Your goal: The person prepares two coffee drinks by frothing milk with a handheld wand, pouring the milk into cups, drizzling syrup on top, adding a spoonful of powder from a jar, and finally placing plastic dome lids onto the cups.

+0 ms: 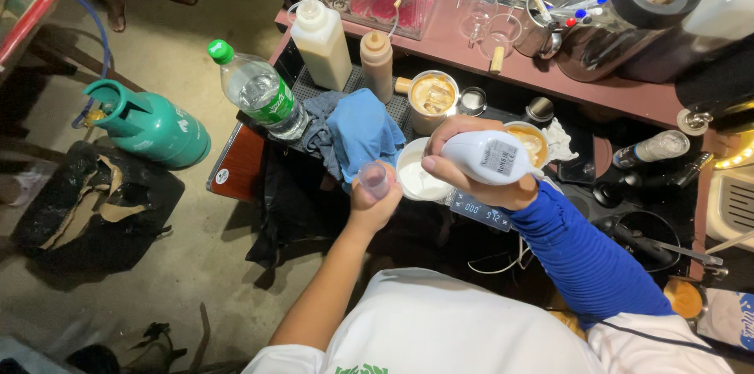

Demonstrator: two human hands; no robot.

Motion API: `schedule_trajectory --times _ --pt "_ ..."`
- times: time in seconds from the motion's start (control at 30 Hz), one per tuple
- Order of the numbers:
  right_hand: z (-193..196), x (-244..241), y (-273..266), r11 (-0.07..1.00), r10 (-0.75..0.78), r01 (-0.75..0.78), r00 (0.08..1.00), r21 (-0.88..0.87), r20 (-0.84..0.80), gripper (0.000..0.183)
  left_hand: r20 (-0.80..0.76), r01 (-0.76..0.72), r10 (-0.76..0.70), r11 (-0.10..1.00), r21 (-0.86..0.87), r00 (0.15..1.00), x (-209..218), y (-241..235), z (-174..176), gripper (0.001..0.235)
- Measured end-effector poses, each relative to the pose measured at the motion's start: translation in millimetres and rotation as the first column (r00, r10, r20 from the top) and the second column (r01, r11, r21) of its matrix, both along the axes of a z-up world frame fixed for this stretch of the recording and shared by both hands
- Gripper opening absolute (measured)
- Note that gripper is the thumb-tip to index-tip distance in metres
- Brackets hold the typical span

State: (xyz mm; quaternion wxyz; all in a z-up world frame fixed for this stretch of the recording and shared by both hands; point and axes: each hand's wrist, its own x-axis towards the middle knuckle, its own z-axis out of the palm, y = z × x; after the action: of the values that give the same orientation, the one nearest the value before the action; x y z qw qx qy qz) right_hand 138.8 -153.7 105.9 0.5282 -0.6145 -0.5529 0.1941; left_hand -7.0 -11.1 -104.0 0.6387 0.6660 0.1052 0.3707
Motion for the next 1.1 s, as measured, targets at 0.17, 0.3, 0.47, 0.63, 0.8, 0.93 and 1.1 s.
schedule_trajectory --times 0.17,0.3,0.47,0.63,0.8,0.93,1.1 --pt "-12 14 9 0.995 -0.085 0.082 0.995 0.053 0.049 0.018 -0.176 -0.198 0.176 0.973 -0.115 0.968 5 -24 -35 0.011" --pt "-27 25 16 0.991 -0.13 0.131 0.991 0.039 -0.033 0.018 -0.279 -0.252 0.203 0.956 -0.153 0.939 15 -37 -62 0.014" --pt "-42 29 19 0.982 -0.189 0.189 0.975 -0.012 -0.113 0.016 -0.352 -0.235 0.211 0.972 -0.028 0.912 22 -32 -76 0.025" --pt "-31 26 7 0.975 -0.207 0.218 0.961 0.041 -0.181 0.017 -0.257 -0.181 0.235 0.959 0.218 0.937 10 -18 -58 0.023" --pt "6 21 -43 0.963 -0.012 0.114 0.924 0.244 -0.383 0.017 -0.232 -0.22 0.334 0.886 0.409 0.914 -14 -31 -13 0.025" --pt "26 13 -87 0.889 0.274 0.002 0.8 0.458 -0.533 0.027 -0.338 -0.058 0.161 0.953 0.296 0.927 -24 -46 43 0.025" --pt "19 -4 -103 0.986 0.007 0.064 0.909 0.156 -0.416 0.038 -0.357 0.399 -0.274 0.849 0.346 0.893 -1 -59 117 0.027"
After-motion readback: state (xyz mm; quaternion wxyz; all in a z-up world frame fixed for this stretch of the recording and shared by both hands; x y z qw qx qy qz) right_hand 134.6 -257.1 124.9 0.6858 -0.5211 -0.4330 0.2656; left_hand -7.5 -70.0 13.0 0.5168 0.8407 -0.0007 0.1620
